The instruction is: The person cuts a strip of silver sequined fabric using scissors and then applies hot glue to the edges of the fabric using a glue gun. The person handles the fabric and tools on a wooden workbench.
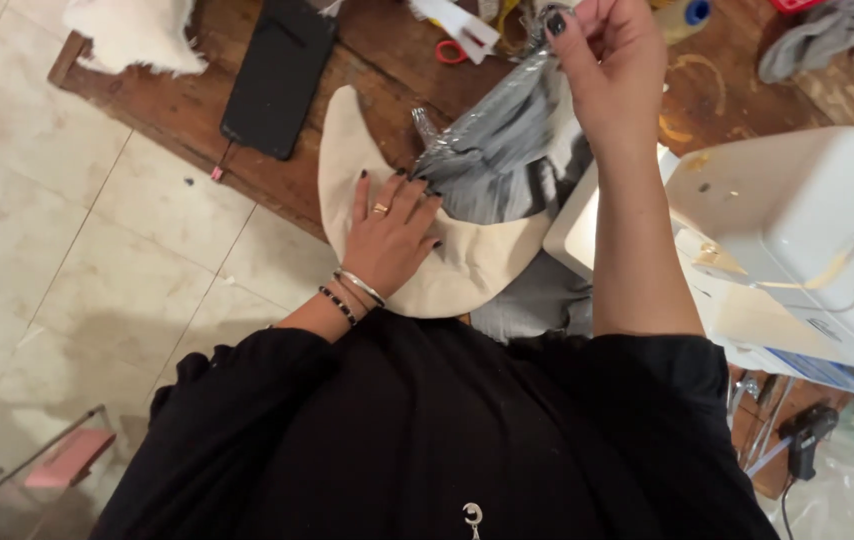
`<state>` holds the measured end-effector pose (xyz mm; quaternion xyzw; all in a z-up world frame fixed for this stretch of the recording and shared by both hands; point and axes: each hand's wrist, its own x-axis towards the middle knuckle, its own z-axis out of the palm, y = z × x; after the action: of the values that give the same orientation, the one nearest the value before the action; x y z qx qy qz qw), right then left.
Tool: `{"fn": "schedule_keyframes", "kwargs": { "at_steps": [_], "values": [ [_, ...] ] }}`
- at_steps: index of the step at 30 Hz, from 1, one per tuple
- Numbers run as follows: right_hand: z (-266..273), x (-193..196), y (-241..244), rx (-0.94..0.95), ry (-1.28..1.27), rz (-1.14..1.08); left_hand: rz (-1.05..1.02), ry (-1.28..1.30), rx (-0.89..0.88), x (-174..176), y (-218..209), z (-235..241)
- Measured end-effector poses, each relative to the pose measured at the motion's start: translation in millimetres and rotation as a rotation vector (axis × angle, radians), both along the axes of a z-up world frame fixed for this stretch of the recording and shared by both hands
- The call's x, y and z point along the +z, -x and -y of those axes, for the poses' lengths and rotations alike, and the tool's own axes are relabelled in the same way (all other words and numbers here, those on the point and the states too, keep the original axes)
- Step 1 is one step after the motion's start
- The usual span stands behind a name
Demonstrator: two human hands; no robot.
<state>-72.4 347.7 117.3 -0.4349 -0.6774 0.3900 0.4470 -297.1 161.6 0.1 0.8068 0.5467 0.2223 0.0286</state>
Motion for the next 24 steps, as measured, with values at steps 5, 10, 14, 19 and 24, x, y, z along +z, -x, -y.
{"fn": "schedule_keyframes", "kwargs": {
  "at_steps": [5, 10, 14, 19, 24],
  "values": [
    [16, 31, -11, -0.005, -0.108, 0.062, 0.192, 0.055, -0.051, 12, 5, -17],
    [17, 12, -25, -0.211, -0.111, 0.384, 0.426, 0.192, 0.056, 32, -1, -74],
    [34, 1, -26, -0.196, -0.200, 0.537, 0.176, 0.352, 0.009, -13, -5, -120],
    [144, 75, -36, -0.067, -0.133, 0.441, 0.204, 0.143, -0.116, -17, 20, -148],
    [275, -1, -93, -0.114, 0.344, 0.506, 0.157, 0.426, -0.222, 2, 43, -147]
  ]
}}
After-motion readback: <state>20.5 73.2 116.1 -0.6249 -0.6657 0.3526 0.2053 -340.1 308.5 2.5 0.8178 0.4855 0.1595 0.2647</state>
